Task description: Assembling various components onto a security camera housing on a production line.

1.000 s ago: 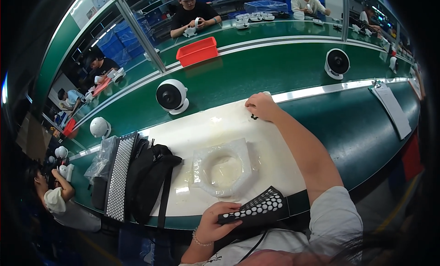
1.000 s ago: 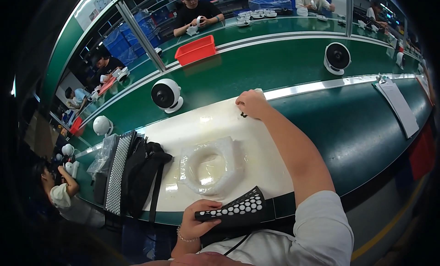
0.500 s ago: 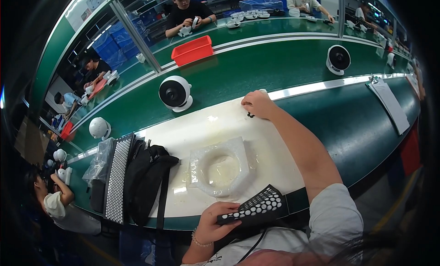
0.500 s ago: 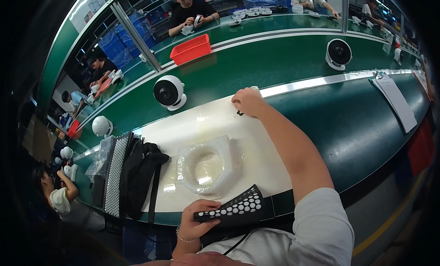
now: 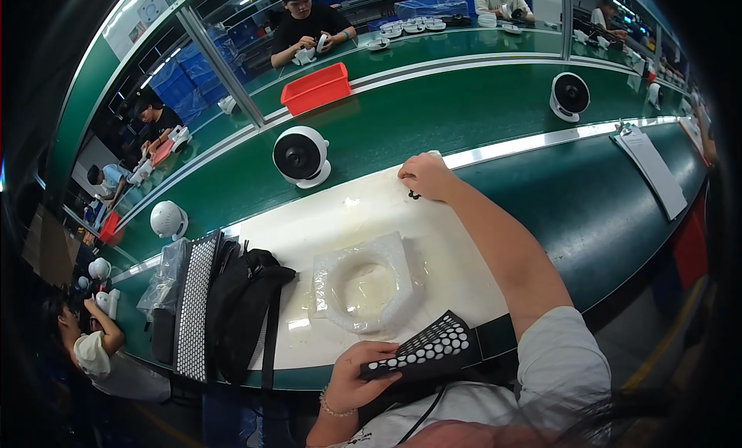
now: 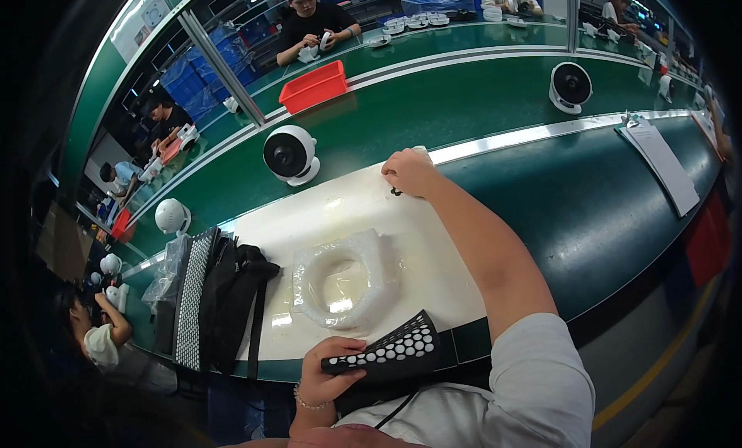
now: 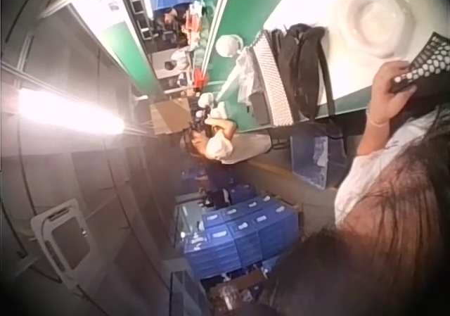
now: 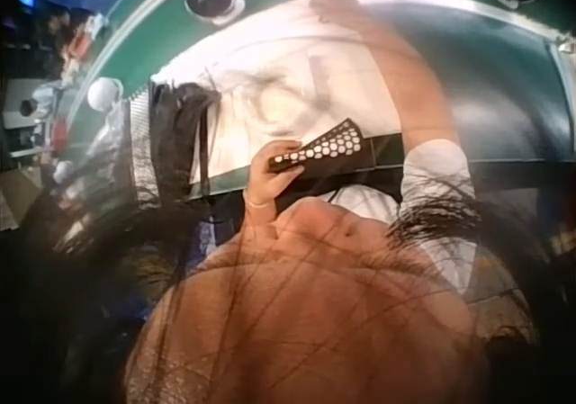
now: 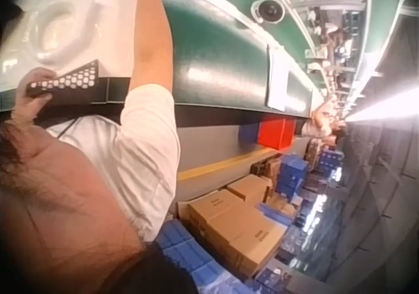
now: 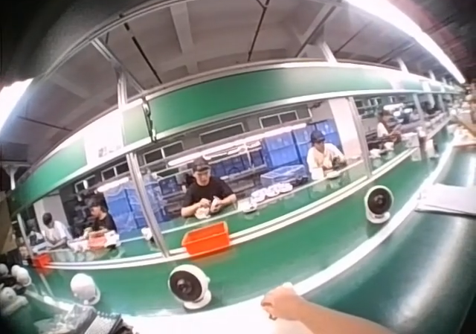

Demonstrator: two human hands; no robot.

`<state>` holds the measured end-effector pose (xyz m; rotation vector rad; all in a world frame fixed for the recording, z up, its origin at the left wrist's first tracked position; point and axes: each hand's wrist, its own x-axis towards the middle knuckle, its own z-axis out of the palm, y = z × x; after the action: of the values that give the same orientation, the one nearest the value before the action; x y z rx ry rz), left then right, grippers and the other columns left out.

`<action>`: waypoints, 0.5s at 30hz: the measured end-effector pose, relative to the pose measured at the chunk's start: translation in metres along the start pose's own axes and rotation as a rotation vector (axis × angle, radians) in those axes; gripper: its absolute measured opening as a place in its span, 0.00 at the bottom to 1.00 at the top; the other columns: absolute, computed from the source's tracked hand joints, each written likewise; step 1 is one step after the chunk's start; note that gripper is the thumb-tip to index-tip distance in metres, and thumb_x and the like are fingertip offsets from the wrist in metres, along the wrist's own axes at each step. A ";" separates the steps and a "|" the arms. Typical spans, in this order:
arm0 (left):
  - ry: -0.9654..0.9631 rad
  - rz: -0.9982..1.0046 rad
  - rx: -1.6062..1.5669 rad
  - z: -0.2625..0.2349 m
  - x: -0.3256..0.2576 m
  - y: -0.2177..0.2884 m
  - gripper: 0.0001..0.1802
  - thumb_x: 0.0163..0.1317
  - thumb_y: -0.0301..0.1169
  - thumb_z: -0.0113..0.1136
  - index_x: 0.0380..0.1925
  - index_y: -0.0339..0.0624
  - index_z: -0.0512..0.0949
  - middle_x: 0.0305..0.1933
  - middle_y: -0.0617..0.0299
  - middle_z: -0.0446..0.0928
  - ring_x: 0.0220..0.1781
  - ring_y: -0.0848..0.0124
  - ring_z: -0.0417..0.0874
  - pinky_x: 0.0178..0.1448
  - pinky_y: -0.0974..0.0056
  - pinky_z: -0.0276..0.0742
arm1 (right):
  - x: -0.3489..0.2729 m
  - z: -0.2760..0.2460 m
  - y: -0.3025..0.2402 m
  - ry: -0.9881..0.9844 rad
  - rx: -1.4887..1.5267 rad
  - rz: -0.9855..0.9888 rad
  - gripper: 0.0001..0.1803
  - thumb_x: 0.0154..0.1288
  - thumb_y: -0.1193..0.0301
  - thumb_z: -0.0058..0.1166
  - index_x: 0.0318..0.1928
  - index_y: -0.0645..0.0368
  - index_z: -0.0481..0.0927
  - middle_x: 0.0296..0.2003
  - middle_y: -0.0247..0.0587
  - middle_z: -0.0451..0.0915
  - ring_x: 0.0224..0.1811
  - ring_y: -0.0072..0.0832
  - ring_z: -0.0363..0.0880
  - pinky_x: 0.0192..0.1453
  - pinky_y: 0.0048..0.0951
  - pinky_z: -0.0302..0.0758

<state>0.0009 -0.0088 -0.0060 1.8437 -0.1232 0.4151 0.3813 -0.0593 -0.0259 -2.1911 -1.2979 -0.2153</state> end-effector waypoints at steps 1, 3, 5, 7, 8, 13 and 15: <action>-0.001 0.001 0.000 0.000 0.001 0.001 0.21 0.37 0.18 0.68 0.36 0.35 0.74 0.43 0.51 0.77 0.45 0.61 0.79 0.47 0.65 0.73 | 0.000 -0.001 -0.002 -0.015 0.005 0.025 0.08 0.53 0.68 0.50 0.32 0.51 0.82 0.37 0.33 0.79 0.42 0.33 0.74 0.46 0.32 0.72; 0.014 -0.014 -0.012 0.001 0.002 0.005 0.19 0.34 0.15 0.65 0.32 0.32 0.74 0.42 0.45 0.76 0.43 0.60 0.79 0.48 0.63 0.73 | 0.000 -0.002 -0.003 -0.031 0.010 0.049 0.08 0.53 0.68 0.50 0.32 0.51 0.82 0.37 0.33 0.79 0.42 0.32 0.74 0.46 0.32 0.72; 0.007 -0.011 -0.004 0.001 0.003 0.005 0.19 0.34 0.15 0.65 0.32 0.32 0.74 0.42 0.45 0.76 0.43 0.60 0.79 0.48 0.63 0.73 | -0.001 -0.001 -0.002 -0.017 0.017 0.037 0.08 0.53 0.68 0.50 0.32 0.50 0.82 0.37 0.33 0.79 0.42 0.32 0.74 0.46 0.32 0.72; -0.001 -0.009 0.004 0.001 0.003 0.005 0.19 0.34 0.15 0.65 0.32 0.32 0.74 0.42 0.45 0.76 0.43 0.60 0.79 0.48 0.63 0.73 | 0.000 0.000 0.000 -0.008 0.004 0.023 0.08 0.53 0.68 0.50 0.32 0.50 0.82 0.36 0.33 0.79 0.42 0.32 0.74 0.46 0.32 0.72; -0.004 -0.003 0.012 0.001 0.003 0.004 0.20 0.34 0.15 0.65 0.33 0.32 0.74 0.42 0.45 0.76 0.43 0.60 0.79 0.48 0.63 0.73 | 0.001 0.001 0.000 0.002 -0.009 0.009 0.08 0.53 0.68 0.50 0.31 0.50 0.82 0.36 0.33 0.79 0.42 0.32 0.75 0.45 0.33 0.72; -0.002 0.014 0.009 0.003 0.003 0.004 0.20 0.34 0.16 0.66 0.32 0.32 0.74 0.41 0.45 0.76 0.43 0.60 0.79 0.48 0.63 0.73 | 0.000 0.003 0.004 -0.003 0.003 0.014 0.08 0.53 0.67 0.50 0.31 0.50 0.82 0.36 0.32 0.79 0.42 0.32 0.74 0.46 0.33 0.72; 0.005 0.001 -0.001 0.002 0.002 0.004 0.19 0.34 0.16 0.66 0.32 0.32 0.74 0.41 0.46 0.76 0.43 0.60 0.79 0.48 0.63 0.73 | 0.000 0.003 0.004 -0.001 0.004 0.012 0.08 0.53 0.67 0.50 0.31 0.50 0.82 0.36 0.32 0.79 0.42 0.32 0.74 0.46 0.33 0.72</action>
<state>0.0025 -0.0122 -0.0021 1.8410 -0.1207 0.4203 0.3844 -0.0592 -0.0304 -2.1955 -1.2844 -0.2068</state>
